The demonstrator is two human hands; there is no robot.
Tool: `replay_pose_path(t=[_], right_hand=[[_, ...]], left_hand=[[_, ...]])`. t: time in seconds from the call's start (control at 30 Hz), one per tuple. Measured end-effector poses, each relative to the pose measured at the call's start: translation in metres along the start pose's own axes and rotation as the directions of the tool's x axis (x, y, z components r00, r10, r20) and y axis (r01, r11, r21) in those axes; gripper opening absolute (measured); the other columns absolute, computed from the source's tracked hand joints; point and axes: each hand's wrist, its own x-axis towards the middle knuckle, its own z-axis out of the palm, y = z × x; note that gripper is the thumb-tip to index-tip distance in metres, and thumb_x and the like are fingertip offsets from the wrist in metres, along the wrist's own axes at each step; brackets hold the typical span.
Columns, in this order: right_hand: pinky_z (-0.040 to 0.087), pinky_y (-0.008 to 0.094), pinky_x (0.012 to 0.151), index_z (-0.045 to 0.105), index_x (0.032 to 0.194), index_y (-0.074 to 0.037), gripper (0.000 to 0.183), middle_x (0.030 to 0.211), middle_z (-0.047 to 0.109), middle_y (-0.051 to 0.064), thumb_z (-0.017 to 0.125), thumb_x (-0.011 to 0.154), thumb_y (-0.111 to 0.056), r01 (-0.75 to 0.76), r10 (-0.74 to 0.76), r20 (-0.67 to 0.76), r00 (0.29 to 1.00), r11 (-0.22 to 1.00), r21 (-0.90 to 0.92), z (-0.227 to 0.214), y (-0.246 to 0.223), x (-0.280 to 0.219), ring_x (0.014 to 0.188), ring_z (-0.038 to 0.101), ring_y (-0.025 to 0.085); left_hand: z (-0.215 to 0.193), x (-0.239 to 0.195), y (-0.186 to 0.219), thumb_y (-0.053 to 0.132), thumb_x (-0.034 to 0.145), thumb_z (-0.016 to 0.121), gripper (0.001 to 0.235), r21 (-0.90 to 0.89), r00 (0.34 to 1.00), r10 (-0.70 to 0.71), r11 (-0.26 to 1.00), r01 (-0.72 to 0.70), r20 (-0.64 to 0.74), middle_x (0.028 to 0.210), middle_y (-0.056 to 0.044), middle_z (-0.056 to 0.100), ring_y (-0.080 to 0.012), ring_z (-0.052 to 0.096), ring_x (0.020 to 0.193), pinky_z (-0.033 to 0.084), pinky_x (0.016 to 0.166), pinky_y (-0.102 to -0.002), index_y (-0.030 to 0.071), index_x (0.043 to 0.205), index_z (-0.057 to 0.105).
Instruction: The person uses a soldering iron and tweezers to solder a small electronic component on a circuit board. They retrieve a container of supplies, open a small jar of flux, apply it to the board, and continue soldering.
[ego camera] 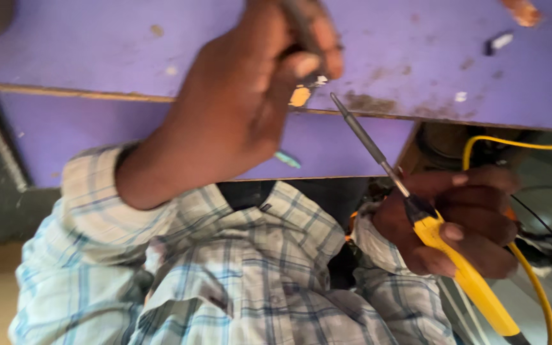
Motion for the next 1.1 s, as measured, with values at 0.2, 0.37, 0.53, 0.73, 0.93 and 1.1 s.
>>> replay_pose_path(t=[0.2,0.37,0.53,0.73,0.93,1.1], right_hand=[[0.042,0.036,0.079,0.054,0.1,-0.009,0.038,0.089,0.054,0.005,0.055,0.1,-0.046,-0.234,0.233,-0.233,0.944,0.972,0.025,-0.112,0.048,0.016,0.077,0.046,0.022],[0.055,0.042,0.079,0.063,0.107,0.006,0.036,0.101,0.069,0.018,0.06,0.102,-0.03,-0.184,0.078,-0.446,0.891,0.963,-0.197,-0.219,0.123,0.064,0.089,0.066,0.028],[0.058,0.037,0.071,0.066,0.101,0.007,0.04,0.094,0.07,0.012,0.06,0.109,-0.032,-0.047,-0.065,-0.29,0.955,0.93,-0.365,-0.201,0.189,0.086,0.083,0.066,0.021],[0.05,0.034,0.081,0.058,0.115,0.005,0.032,0.104,0.061,0.011,0.056,0.12,-0.027,-0.112,0.177,0.079,0.981,0.85,-0.514,-0.132,0.19,0.109,0.089,0.056,0.021],[0.049,0.036,0.098,0.058,0.124,0.003,0.025,0.117,0.062,0.015,0.047,0.125,-0.02,-0.01,0.249,0.353,0.902,0.829,-0.559,-0.103,0.185,0.103,0.106,0.061,0.029],[0.048,0.034,0.106,0.043,0.144,0.002,0.026,0.133,0.054,0.017,0.05,0.124,-0.012,-0.242,0.372,0.283,0.884,0.882,-0.404,-0.102,0.184,0.08,0.119,0.057,0.024]], left_hand=[[0.021,0.019,0.007,-0.016,0.112,0.041,0.018,0.052,0.999,-0.045,0.998,0.046,-0.023,0.113,-0.016,0.066,-0.0203,0.072,0.109,0.06,0.094,-0.031,-0.001,0.121,0.039],[0.03,0.026,0.014,-0.011,0.107,0.044,0.019,0.04,0.96,-0.27,0.961,0.274,-0.077,0.114,-0.015,0.071,-0.0142,0.065,0.083,0.05,0.065,-0.024,-0.001,0.122,0.039],[0.031,0.027,0.015,-0.009,0.106,0.043,0.021,-0.062,0.946,-0.308,0.951,0.303,-0.099,0.115,-0.014,0.068,-0.008,0.069,0.096,0.047,0.054,-0.019,0.0,0.124,0.039],[0.03,0.021,0.004,-0.004,0.108,0.045,0.018,-0.064,0.942,-0.322,0.946,0.317,-0.095,0.118,-0.014,0.071,-0.0092,0.064,0.083,0.051,0.054,-0.02,0.003,0.124,0.041],[0.026,0.022,-0.009,0.001,0.109,0.048,0.019,-0.134,0.982,-0.187,0.974,0.18,-0.035,0.125,-0.014,0.071,-0.0124,0.071,0.105,0.065,0.07,-0.024,0.005,0.127,0.043],[0.025,0.015,-0.024,0.003,0.114,0.049,0.018,-0.218,0.997,-0.074,0.974,0.064,-0.038,0.132,-0.018,0.07,-0.014,0.069,0.112,0.065,0.082,-0.027,0.004,0.131,0.046]])
